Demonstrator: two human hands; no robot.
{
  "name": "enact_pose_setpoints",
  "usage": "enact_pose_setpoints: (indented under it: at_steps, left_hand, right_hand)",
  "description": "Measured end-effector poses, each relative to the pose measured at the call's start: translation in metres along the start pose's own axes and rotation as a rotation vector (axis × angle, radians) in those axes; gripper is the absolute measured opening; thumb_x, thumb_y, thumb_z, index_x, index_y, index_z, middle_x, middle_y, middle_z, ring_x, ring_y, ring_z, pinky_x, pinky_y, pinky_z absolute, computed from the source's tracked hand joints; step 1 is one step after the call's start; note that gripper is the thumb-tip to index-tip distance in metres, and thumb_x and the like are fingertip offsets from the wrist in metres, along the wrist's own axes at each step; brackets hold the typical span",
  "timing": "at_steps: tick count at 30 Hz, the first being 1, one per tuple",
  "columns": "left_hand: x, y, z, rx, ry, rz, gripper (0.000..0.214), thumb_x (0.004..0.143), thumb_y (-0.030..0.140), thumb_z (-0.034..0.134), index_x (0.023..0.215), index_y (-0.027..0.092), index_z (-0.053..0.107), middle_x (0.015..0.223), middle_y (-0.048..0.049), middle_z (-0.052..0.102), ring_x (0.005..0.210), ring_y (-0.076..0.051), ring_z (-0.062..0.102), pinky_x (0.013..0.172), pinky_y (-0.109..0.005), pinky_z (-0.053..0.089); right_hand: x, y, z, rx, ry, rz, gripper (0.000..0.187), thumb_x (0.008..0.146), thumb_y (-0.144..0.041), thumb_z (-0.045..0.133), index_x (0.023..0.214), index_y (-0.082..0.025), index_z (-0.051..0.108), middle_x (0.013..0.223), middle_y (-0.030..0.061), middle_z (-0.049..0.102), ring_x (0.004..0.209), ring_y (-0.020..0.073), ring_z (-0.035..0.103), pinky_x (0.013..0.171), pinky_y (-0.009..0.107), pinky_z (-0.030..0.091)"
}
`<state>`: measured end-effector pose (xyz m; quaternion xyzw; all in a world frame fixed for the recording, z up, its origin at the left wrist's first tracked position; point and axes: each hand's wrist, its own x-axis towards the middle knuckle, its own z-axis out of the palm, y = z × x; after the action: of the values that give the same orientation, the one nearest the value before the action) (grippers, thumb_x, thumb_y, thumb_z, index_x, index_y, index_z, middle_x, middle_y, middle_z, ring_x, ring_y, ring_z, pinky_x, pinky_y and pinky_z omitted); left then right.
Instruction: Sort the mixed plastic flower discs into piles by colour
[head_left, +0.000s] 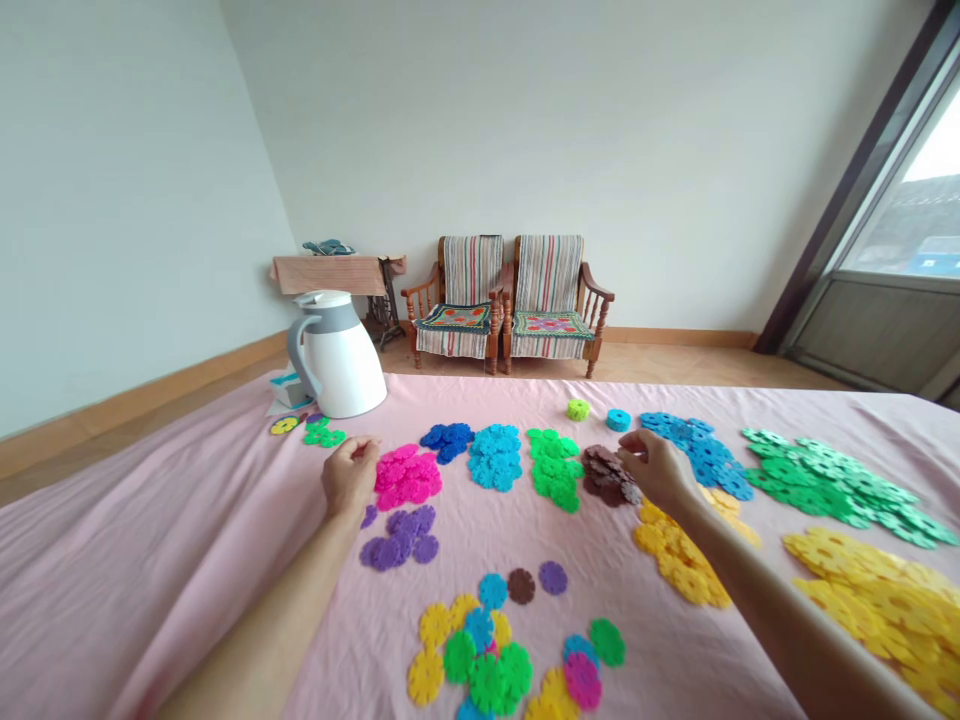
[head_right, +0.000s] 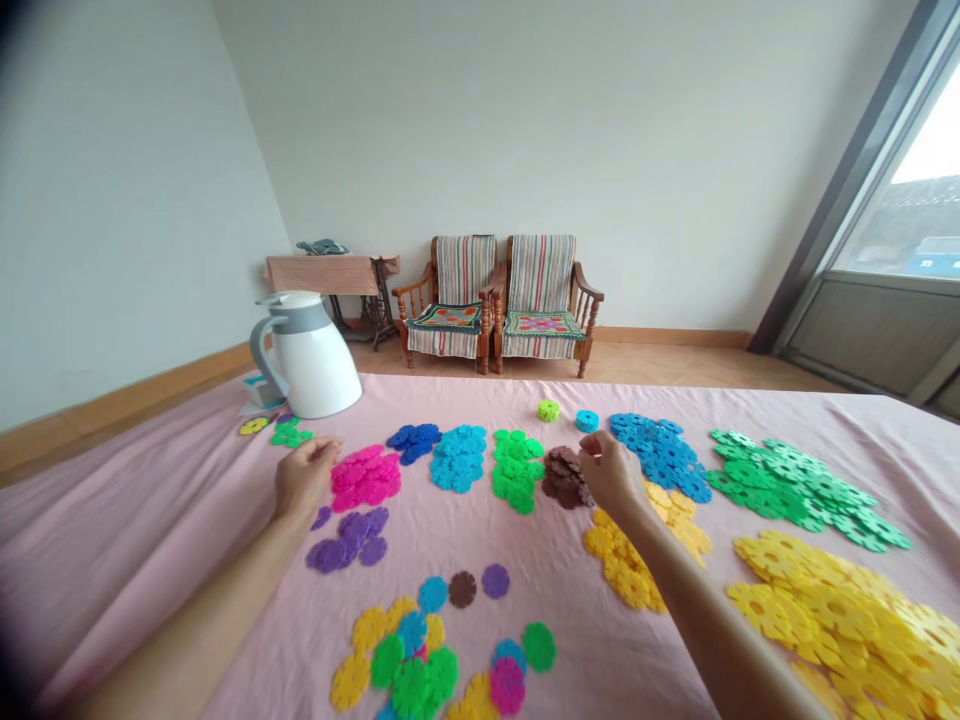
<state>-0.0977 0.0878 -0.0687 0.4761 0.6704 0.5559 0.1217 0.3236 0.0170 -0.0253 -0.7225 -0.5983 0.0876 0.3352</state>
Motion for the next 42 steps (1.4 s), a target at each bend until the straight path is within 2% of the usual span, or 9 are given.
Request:
enact_pose_setpoints:
  at_steps: [4, 8, 13, 18, 24, 29, 35, 39, 42]
  left_hand:
    - [-0.001, 0.002, 0.0, 0.005, -0.009, -0.013, 0.029, 0.066, 0.037, 0.056, 0.08, 0.015, 0.069, 0.072, -0.0061, 0.07, 0.069, -0.021, 0.064, 0.063, -0.028, 0.048]
    - [-0.003, 0.003, 0.0, 0.0, -0.013, -0.015, 0.03, 0.066, 0.038, 0.056, 0.082, 0.015, 0.069, 0.072, -0.0061, 0.07, 0.07, -0.021, 0.064, 0.063, -0.027, 0.048]
    - [-0.004, 0.006, 0.0, -0.006, -0.012, -0.014, 0.031, 0.066, 0.038, 0.056, 0.082, 0.015, 0.069, 0.073, -0.0064, 0.07, 0.07, -0.021, 0.063, 0.062, -0.027, 0.048]
    - [-0.004, 0.006, 0.0, -0.014, -0.013, -0.009, 0.031, 0.065, 0.038, 0.056, 0.081, 0.015, 0.069, 0.073, -0.0061, 0.07, 0.069, -0.021, 0.063, 0.063, -0.028, 0.048]
    - [-0.001, -0.001, 0.002, -0.01, -0.019, 0.015, 0.028, 0.066, 0.038, 0.056, 0.079, 0.016, 0.068, 0.072, -0.0057, 0.07, 0.07, -0.021, 0.064, 0.063, -0.027, 0.048]
    - [0.001, -0.005, 0.003, 0.0, -0.013, 0.024, 0.029, 0.066, 0.039, 0.056, 0.079, 0.016, 0.068, 0.072, -0.0055, 0.07, 0.07, -0.022, 0.064, 0.063, -0.028, 0.048]
    - [0.0, -0.002, 0.002, 0.006, -0.015, 0.023, 0.027, 0.066, 0.039, 0.057, 0.078, 0.017, 0.068, 0.071, -0.0049, 0.07, 0.07, -0.022, 0.064, 0.064, -0.028, 0.048]
    - [-0.001, -0.001, 0.002, 0.007, -0.017, 0.022, 0.027, 0.066, 0.038, 0.057, 0.078, 0.017, 0.068, 0.072, -0.0052, 0.07, 0.07, -0.022, 0.064, 0.063, -0.028, 0.048]
    - [-0.001, 0.0, 0.001, 0.01, -0.022, 0.022, 0.028, 0.067, 0.038, 0.056, 0.079, 0.016, 0.068, 0.072, -0.0056, 0.069, 0.071, -0.022, 0.064, 0.063, -0.028, 0.048]
  right_hand:
    - [-0.023, -0.026, 0.0, 0.085, -0.215, -0.156, 0.014, 0.075, -0.025, 0.05, 0.072, -0.018, 0.061, 0.061, 0.0005, 0.062, 0.056, 0.0137, 0.057, 0.053, 0.025, 0.04]
    - [-0.056, -0.059, 0.003, 0.166, -0.519, -0.382, 0.01, 0.068, -0.016, 0.059, 0.075, -0.018, 0.066, 0.07, -0.0003, 0.065, 0.066, 0.0125, 0.059, 0.059, 0.022, 0.044]
    - [-0.088, -0.09, 0.008, 0.143, -0.639, -0.51, 0.021, 0.067, -0.015, 0.064, 0.088, -0.019, 0.065, 0.086, 0.003, 0.063, 0.081, 0.0151, 0.056, 0.07, 0.026, 0.044]
    - [-0.098, -0.101, 0.014, 0.111, -0.66, -0.533, 0.019, 0.064, -0.012, 0.065, 0.081, -0.019, 0.065, 0.086, 0.0025, 0.062, 0.083, 0.0158, 0.054, 0.072, 0.026, 0.041]
    - [-0.085, -0.091, 0.011, 0.205, -0.652, -0.436, 0.006, 0.071, -0.013, 0.059, 0.074, -0.018, 0.059, 0.073, -0.0006, 0.064, 0.068, 0.011, 0.057, 0.06, 0.02, 0.04]
    - [-0.042, -0.043, 0.004, 0.084, -0.197, -0.191, 0.004, 0.072, -0.019, 0.056, 0.069, -0.02, 0.057, 0.066, -0.0014, 0.064, 0.06, 0.0122, 0.058, 0.056, 0.022, 0.039]
    - [-0.009, 0.007, -0.007, -0.009, 0.006, -0.011, 0.009, 0.075, -0.023, 0.048, 0.078, -0.021, 0.056, 0.072, 0.0039, 0.066, 0.064, 0.0169, 0.059, 0.058, 0.027, 0.04]
    - [-0.016, -0.004, -0.011, -0.024, -0.041, -0.04, 0.01, 0.076, -0.025, 0.048, 0.076, -0.02, 0.057, 0.069, 0.0034, 0.065, 0.063, 0.0168, 0.059, 0.059, 0.027, 0.04]
    - [-0.033, -0.029, -0.011, 0.02, -0.239, -0.18, 0.009, 0.073, -0.024, 0.054, 0.066, -0.02, 0.058, 0.061, -0.0012, 0.062, 0.057, 0.013, 0.057, 0.055, 0.023, 0.039]
